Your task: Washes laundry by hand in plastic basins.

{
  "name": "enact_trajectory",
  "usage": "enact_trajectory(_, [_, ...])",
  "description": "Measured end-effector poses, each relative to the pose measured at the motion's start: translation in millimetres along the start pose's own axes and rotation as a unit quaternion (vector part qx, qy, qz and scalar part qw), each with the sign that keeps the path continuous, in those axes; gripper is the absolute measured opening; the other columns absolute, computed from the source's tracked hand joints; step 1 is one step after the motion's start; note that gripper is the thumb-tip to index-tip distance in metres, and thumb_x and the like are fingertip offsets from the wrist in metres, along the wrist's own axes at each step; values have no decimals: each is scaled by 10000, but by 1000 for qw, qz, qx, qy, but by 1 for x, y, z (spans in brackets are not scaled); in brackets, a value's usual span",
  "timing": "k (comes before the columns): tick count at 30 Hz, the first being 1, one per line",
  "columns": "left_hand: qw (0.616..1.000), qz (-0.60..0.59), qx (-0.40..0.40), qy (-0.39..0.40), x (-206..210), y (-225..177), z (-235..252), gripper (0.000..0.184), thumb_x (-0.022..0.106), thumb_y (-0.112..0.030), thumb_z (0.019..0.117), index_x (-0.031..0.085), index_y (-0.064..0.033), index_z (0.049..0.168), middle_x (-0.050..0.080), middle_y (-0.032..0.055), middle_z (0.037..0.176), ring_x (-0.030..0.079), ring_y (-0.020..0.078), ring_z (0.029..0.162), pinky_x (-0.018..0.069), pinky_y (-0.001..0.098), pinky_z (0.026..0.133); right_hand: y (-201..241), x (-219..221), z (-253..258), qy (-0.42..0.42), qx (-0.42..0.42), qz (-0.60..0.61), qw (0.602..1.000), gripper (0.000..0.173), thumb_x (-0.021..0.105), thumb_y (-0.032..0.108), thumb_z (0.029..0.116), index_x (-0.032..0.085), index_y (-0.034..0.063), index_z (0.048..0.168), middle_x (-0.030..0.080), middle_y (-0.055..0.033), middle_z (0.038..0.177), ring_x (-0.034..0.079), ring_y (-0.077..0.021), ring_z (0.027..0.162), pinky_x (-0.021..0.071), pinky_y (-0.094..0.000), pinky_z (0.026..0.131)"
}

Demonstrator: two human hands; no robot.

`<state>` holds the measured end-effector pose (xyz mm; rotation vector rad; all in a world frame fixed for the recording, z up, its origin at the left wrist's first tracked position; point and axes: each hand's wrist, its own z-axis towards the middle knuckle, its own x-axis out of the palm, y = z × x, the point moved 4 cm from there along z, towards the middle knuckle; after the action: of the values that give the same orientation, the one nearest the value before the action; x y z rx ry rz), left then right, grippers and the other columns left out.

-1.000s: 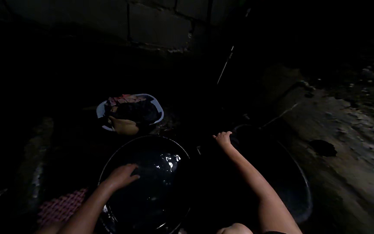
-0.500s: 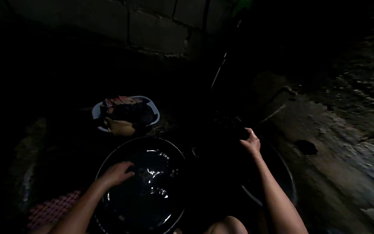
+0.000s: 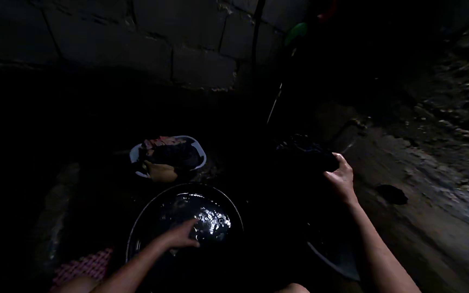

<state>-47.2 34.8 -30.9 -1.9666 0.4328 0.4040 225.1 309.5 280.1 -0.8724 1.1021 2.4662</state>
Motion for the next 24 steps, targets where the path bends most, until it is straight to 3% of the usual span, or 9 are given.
enact_trajectory(3, [968, -13, 172, -182, 22, -82, 8, 940, 794, -311, 867, 280, -8, 1594, 207, 267, 1656, 273, 405, 1520, 284, 527, 1222, 3, 5, -16, 68, -16, 2, 998, 559, 790, 66, 758, 606, 26, 1285, 689, -171, 1135, 674, -255, 1014, 546, -507, 875])
enact_trajectory(6, [826, -45, 396, -398, 4, -194, -2, 838, 618, -507, 951, 411, 107, 1483, 386, 320, 1553, 393, 409, 1458, 338, 513, 1194, 18, 20, -47, 203, -70, -95, 972, 474, 762, 139, 861, 640, 17, 1303, 677, -212, 1246, 648, -359, 1165, 493, -558, 1009])
enact_trajectory(9, [860, -32, 417, -292, -7, -266, 3, 982, 442, -741, 933, 384, 29, 1540, 347, 217, 1619, 302, 353, 1520, 251, 515, 1238, 27, 56, -88, 237, -220, -151, 934, 243, 571, 95, 989, 712, 5, 1165, 715, -223, 1151, 675, -414, 1107, 501, -601, 952])
enact_trajectory(11, [918, -40, 370, -138, 2, -281, 32, 891, 501, -608, 973, 273, -18, 1601, 256, 172, 1669, 218, 290, 1557, 192, 463, 1266, 18, 76, -109, 236, -248, -144, 929, 236, 548, 7, 980, 723, -43, 1129, 714, -246, 1143, 669, -435, 1098, 472, -618, 971])
enact_trajectory(13, [946, -56, 315, -50, 18, -279, 60, 751, 493, -436, 1039, 244, -10, 1605, 249, 192, 1666, 262, 273, 1544, 233, 436, 1258, 4, 87, -124, 163, -274, -148, 936, 187, 575, -8, 949, 737, -35, 1037, 739, -212, 1033, 700, -387, 991, 495, -578, 916])
enact_trajectory(15, [953, -72, 292, -39, 33, -274, 74, 764, 494, -420, 1034, 211, -6, 1610, 189, 205, 1680, 240, 276, 1550, 243, 429, 1251, -12, 91, -133, 87, -304, -169, 933, 129, 614, -12, 908, 737, 2, 945, 742, -166, 915, 720, -342, 889, 529, -553, 848])
enact_trajectory(17, [951, -60, 290, -84, 44, -269, 78, 899, 548, -530, 963, 216, -1, 1610, 146, 213, 1688, 163, 317, 1568, 183, 463, 1263, -27, 88, -139, 85, -299, -168, 936, 146, 604, -11, 930, 737, 24, 978, 735, -137, 919, 715, -327, 907, 509, -584, 912])
enact_trajectory(21, [950, -33, 260, -168, 51, -249, 100, 1067, 529, -697, 897, 201, 32, 1605, 127, 249, 1682, 107, 415, 1564, 130, 554, 1257, -51, 68, -144, 58, -218, -160, 961, 236, 653, 133, 935, 729, 95, 1155, 696, -179, 1218, 628, -428, 1193, 400, -699, 1030])
enact_trajectory(24, [966, -62, 224, -114, 69, -239, 116, 1232, 663, -669, 836, 25, 40, 1616, 44, 283, 1680, 89, 393, 1571, 150, 500, 1268, -82, 51, -154, 56, -61, -143, 986, 840, 843, 208, 645, 585, 98, 1437, 437, -287, 1540, 332, -572, 1437, 277, -796, 1069])
